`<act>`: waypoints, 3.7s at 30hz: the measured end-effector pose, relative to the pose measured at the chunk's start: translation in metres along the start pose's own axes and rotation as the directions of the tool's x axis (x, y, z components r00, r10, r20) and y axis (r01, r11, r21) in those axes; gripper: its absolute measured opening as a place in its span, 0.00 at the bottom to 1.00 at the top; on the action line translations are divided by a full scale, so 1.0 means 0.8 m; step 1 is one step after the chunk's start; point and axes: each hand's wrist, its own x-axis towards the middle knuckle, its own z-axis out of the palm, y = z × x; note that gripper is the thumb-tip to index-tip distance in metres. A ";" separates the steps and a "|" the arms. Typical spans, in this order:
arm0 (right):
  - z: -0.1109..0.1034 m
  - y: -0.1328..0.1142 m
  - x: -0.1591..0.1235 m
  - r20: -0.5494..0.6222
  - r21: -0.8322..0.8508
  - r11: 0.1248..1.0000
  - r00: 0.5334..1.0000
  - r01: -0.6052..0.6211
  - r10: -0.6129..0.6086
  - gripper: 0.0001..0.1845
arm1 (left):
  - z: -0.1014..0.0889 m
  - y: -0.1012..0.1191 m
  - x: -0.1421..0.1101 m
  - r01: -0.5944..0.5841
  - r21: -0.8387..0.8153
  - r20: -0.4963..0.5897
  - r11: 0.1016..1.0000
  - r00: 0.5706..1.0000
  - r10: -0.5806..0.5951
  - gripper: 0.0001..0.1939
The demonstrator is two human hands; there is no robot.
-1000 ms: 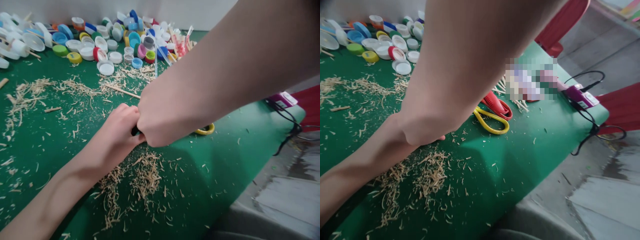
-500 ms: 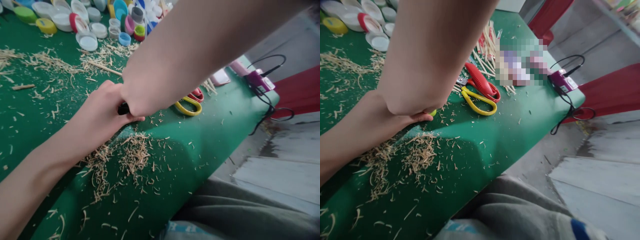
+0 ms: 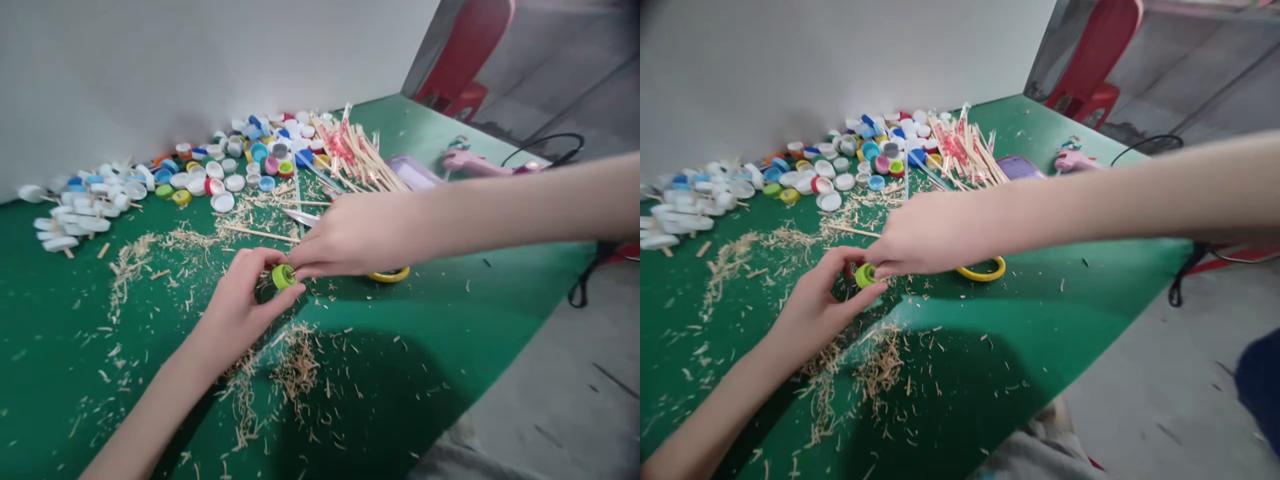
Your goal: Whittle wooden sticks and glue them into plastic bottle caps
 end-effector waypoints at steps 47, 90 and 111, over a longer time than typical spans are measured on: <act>0.083 -0.007 -0.041 -0.324 0.156 0.878 0.863 0.452 -0.387 0.10 | 0.005 0.084 -0.004 -0.173 0.275 -0.085 0.946 0.975 0.203 0.15; 0.063 -0.036 -0.037 -0.009 0.878 0.468 0.975 -0.097 0.220 0.19 | 0.027 0.056 0.017 -0.042 0.626 -0.197 0.778 0.958 0.210 0.17; 0.067 -0.013 -0.049 -0.349 0.271 0.934 0.928 0.233 -0.130 0.10 | -0.016 0.065 0.018 0.055 -0.088 0.079 0.995 0.996 -0.048 0.03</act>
